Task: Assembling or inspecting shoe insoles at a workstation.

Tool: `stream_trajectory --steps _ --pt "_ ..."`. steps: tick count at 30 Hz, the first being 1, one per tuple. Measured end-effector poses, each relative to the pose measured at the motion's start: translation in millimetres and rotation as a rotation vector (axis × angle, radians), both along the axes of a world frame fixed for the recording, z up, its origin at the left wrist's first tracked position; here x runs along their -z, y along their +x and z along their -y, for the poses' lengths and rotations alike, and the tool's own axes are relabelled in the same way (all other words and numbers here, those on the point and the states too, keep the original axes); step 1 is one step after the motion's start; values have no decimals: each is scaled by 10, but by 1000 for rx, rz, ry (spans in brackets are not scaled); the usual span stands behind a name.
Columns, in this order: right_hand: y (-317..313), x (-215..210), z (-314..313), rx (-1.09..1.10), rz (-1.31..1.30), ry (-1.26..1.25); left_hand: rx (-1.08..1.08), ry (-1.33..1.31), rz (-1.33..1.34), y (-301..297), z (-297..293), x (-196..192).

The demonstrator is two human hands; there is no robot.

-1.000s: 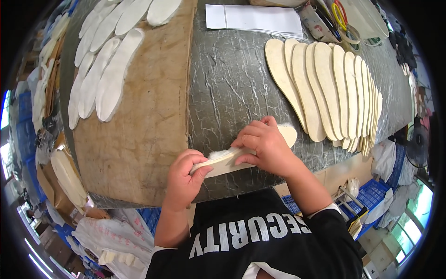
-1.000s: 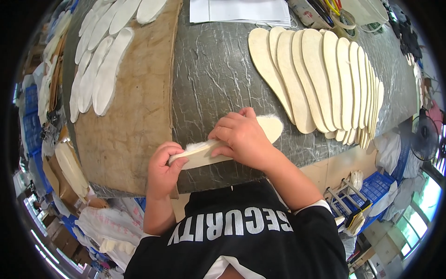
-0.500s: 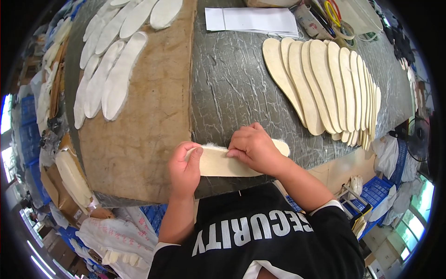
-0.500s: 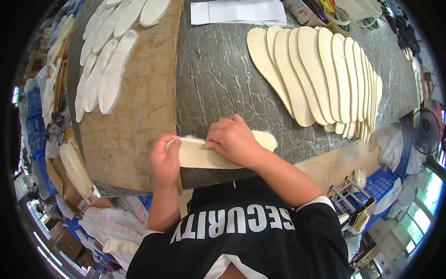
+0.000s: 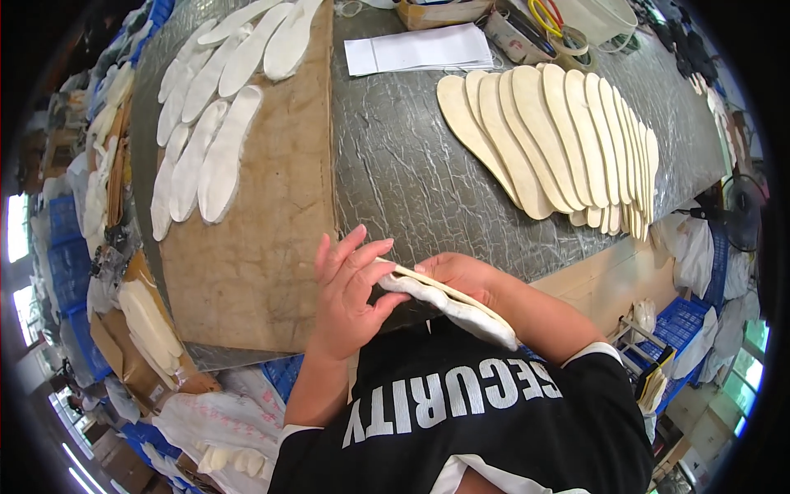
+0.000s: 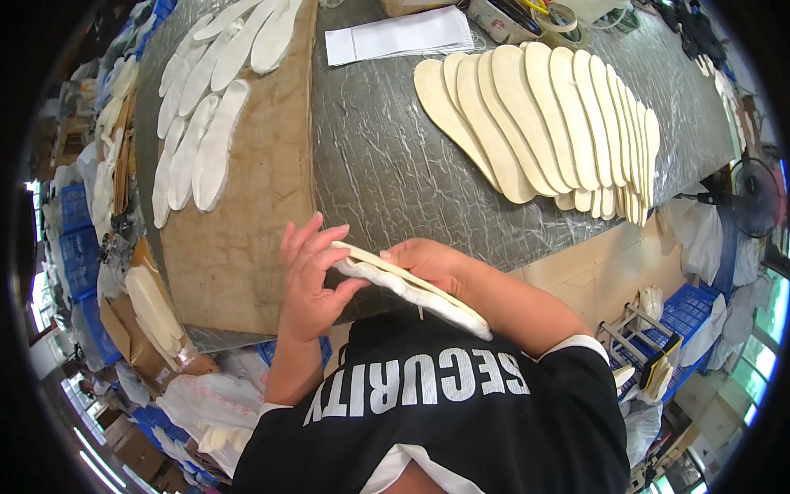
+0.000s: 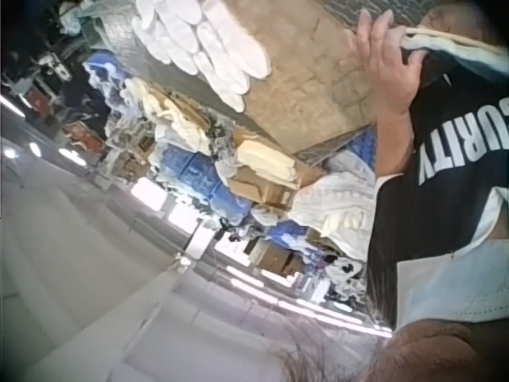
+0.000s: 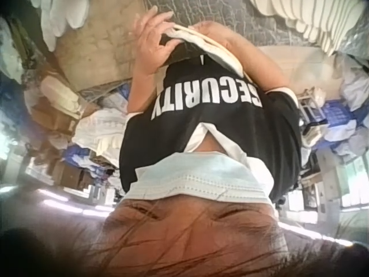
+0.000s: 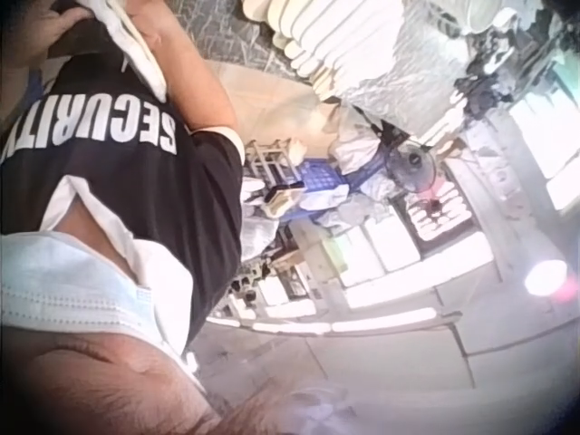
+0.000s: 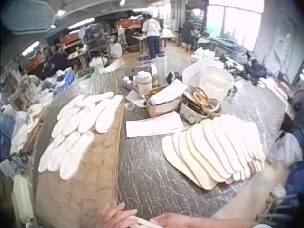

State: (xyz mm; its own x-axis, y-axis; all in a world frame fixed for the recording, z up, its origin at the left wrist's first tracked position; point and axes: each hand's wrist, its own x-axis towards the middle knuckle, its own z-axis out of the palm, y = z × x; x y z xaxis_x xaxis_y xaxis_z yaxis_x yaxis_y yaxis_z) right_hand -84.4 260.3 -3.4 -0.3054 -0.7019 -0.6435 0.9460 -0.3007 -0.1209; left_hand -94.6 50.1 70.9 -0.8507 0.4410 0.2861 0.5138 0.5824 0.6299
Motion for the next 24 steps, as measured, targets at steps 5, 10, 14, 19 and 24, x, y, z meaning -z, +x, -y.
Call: stream_trajectory --steps 5,10,14,19,24 --pt "100 -110 -17 -80 83 -44 42 6 39 -54 28 -43" --pt "214 -71 -7 -166 25 -38 185 -75 47 -40 5 -173" --pt "272 -34 14 -250 35 32 214 -90 70 -55 -26 -240" --pt "385 13 17 -297 -29 -1 296 -81 187 -61 -50 -176" --pt "391 103 25 -363 -4 -72 283 72 274 -27 -39 -37"
